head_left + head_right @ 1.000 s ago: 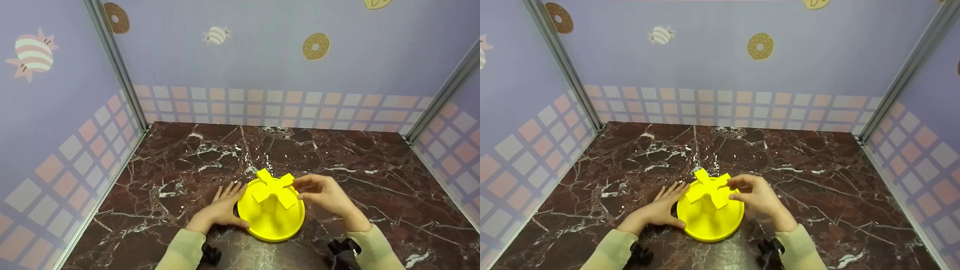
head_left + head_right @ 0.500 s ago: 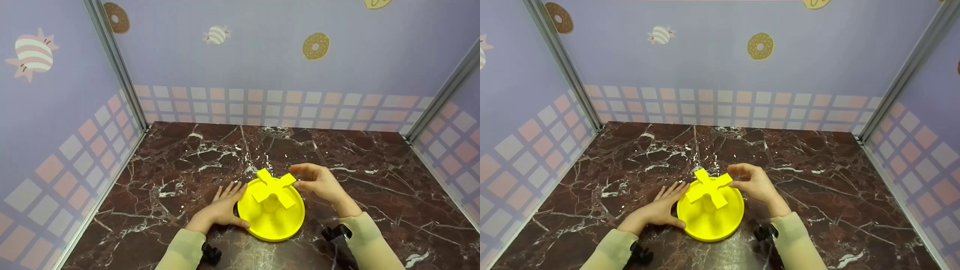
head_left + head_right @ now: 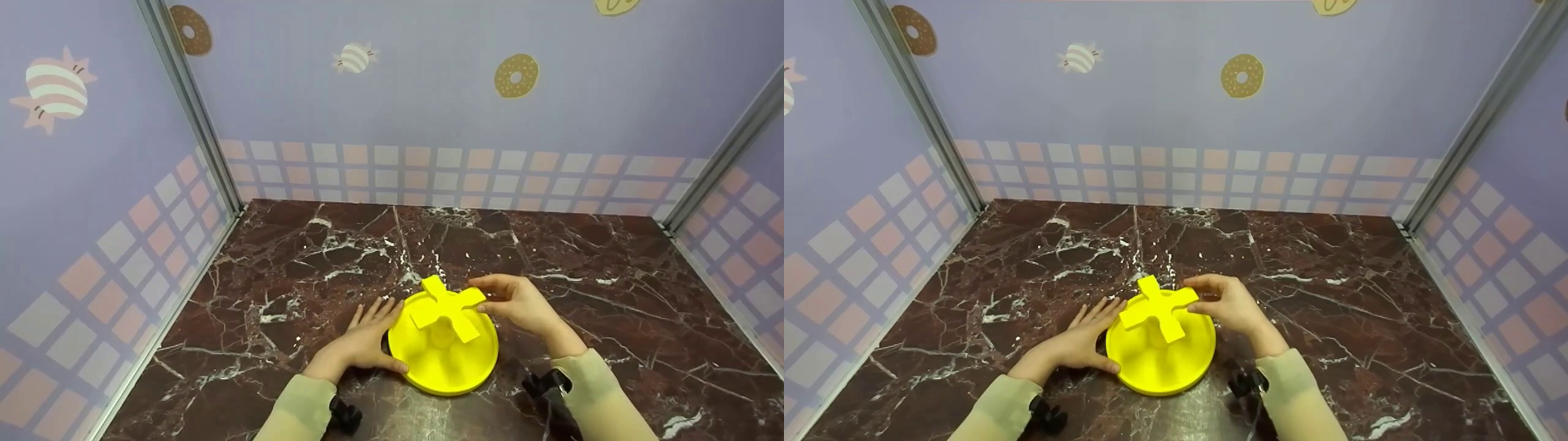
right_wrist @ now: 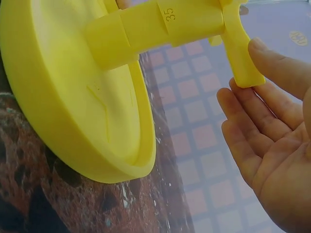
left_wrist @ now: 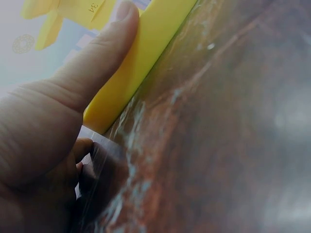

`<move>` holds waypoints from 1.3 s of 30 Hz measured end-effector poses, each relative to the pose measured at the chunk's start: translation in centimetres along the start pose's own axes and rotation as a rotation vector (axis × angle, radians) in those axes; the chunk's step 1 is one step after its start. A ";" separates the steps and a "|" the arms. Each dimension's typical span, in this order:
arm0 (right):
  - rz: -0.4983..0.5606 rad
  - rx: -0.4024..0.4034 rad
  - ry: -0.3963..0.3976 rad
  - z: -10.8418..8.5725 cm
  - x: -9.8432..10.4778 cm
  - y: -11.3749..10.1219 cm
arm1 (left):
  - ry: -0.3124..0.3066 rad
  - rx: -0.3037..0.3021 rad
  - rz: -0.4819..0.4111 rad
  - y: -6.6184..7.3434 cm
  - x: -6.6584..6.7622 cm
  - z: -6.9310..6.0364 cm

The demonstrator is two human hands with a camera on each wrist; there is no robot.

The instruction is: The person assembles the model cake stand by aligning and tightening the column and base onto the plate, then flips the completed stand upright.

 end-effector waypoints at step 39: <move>-0.103 0.027 -0.087 -2.3 -2.0 -1.7 | 0.002 -0.002 -0.016 0.0 0.1 0.1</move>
Point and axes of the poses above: each hand's wrist, its own z-axis towards the middle knuckle, its own x-axis out of the back of the hand, y = z × x, the point moved 10 cm from there along z, towards the middle knuckle, and after that the axes turned 10 degrees about x, right-handed, at the moved point
